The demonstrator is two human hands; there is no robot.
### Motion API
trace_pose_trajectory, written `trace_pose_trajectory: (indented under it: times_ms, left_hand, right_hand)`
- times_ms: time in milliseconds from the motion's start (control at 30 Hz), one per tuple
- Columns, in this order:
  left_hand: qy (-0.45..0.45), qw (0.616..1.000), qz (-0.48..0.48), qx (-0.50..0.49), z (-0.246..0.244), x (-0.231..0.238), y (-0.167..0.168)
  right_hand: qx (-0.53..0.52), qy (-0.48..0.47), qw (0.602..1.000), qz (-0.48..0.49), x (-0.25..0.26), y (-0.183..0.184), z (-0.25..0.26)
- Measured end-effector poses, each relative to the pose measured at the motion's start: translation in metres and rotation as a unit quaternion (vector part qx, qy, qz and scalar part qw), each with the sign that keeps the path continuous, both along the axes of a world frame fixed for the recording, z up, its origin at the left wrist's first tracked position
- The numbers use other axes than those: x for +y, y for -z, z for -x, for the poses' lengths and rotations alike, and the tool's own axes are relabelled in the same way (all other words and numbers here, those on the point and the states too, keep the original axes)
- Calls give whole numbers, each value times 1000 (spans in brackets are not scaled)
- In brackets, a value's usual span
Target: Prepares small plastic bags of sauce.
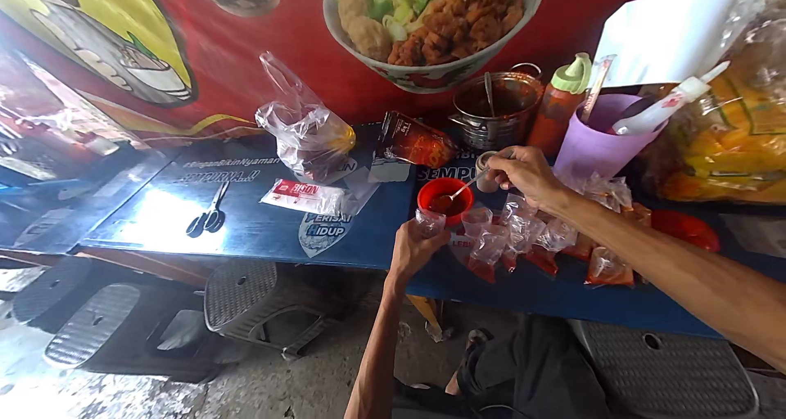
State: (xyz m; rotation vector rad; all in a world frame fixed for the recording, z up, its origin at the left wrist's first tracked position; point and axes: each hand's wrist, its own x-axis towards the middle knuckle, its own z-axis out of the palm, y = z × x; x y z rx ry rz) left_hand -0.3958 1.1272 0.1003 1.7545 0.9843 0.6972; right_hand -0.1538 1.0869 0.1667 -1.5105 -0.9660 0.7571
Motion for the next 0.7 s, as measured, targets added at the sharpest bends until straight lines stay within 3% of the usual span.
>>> trace_pose_trajectory:
  times_ms: [300, 433, 533, 633, 700]
  left_hand:
    - [-1, 1000, 8, 0, 1, 0, -1]
    - [3, 1000, 4, -8, 0, 0, 0]
    - [3, 1000, 1, -8, 1, 0, 0]
    - [2, 1000, 0, -5, 1, 1, 1]
    - [4, 1000, -1, -5, 0, 1, 1]
  right_hand:
    - [-36, -52, 996, -67, -12, -21, 11]
    - [-153, -156, 955, -199, -26, -12, 16]
    - [-159, -113, 945, -260, -19, -7, 11]
    - [-200, -43, 959, -195, -7, 2, 2]
    - [-222, -45, 966, -122, -7, 9, 1]
